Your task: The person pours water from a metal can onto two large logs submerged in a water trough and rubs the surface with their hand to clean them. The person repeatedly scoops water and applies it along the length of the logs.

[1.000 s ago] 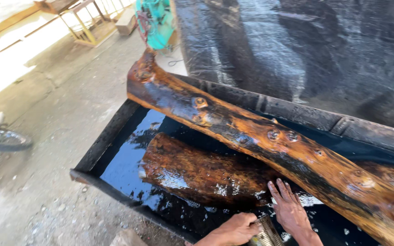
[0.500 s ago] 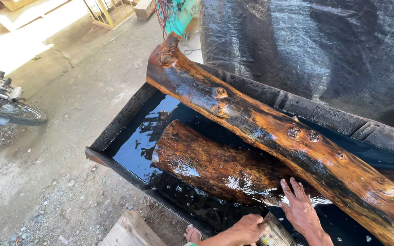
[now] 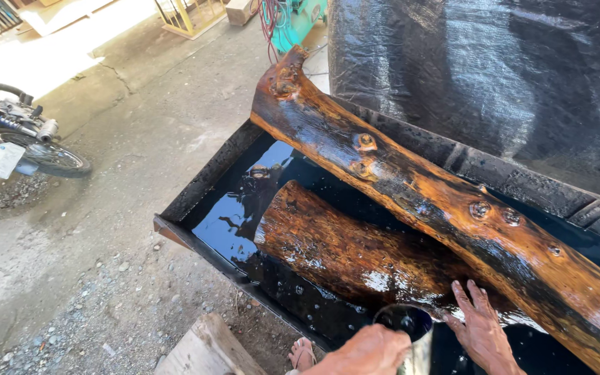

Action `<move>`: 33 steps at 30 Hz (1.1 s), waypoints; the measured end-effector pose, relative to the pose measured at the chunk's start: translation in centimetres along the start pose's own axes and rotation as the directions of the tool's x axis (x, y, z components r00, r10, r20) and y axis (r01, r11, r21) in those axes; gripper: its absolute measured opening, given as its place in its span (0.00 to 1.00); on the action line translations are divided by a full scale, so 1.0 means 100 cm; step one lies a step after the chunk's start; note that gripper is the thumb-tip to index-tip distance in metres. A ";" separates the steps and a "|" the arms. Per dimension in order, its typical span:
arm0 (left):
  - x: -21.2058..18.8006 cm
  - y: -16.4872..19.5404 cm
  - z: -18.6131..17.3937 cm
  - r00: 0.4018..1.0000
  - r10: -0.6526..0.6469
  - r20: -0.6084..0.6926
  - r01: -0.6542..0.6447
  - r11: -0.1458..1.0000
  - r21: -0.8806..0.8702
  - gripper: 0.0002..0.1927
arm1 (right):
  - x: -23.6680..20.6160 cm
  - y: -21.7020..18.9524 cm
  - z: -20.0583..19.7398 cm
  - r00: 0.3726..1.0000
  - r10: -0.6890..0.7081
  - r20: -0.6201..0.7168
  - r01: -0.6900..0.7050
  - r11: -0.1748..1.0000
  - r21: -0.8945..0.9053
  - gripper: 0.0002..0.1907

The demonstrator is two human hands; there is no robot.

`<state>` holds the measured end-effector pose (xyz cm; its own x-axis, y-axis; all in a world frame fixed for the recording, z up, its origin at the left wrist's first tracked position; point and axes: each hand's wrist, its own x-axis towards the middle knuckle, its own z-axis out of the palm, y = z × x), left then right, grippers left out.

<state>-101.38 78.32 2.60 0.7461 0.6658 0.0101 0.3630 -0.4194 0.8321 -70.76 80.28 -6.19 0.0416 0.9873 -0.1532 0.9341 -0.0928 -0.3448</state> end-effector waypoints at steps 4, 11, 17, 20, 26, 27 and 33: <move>-0.008 0.014 -0.064 0.989 -0.069 -0.131 0.072 0.997 0.018 0.08 | 0.003 -0.002 0.002 0.999 -0.015 -0.028 0.015 1.000 0.005 0.45; -0.016 0.007 -0.150 0.919 -0.370 -0.139 0.373 0.928 -0.003 0.09 | 0.019 -0.012 0.004 0.995 0.079 0.054 -0.074 0.992 -0.098 0.48; -0.020 -0.008 -0.183 0.905 -0.314 -0.285 0.346 0.936 0.069 0.10 | 0.024 -0.017 -0.002 0.991 0.099 0.091 -0.083 0.983 -0.166 0.49; -0.023 -0.006 -0.192 0.888 -0.394 -0.237 0.411 0.911 0.029 0.10 | 0.025 -0.019 -0.001 0.987 0.124 0.104 -0.107 0.982 -0.156 0.48; -0.021 0.008 -0.194 0.928 -0.304 -0.216 0.328 0.941 0.085 0.09 | 0.020 -0.016 -0.001 0.986 0.133 0.101 -0.124 0.988 -0.091 0.46; -0.020 0.010 -0.195 0.939 -0.274 -0.206 0.299 0.949 0.099 0.09 | 0.017 -0.017 -0.004 0.988 0.122 0.089 -0.115 0.990 -0.085 0.45; 0.006 0.022 -0.212 0.990 -0.102 -0.096 0.125 0.953 0.276 0.09 | 0.018 -0.067 -0.049 0.995 -0.023 -0.093 0.012 0.993 -0.118 0.35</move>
<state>-111.97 90.86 16.16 0.6483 0.7611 -0.0215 0.5928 -0.4869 0.6415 -75.16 83.29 0.37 0.0526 0.9969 -0.0587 0.9698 -0.0650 -0.2352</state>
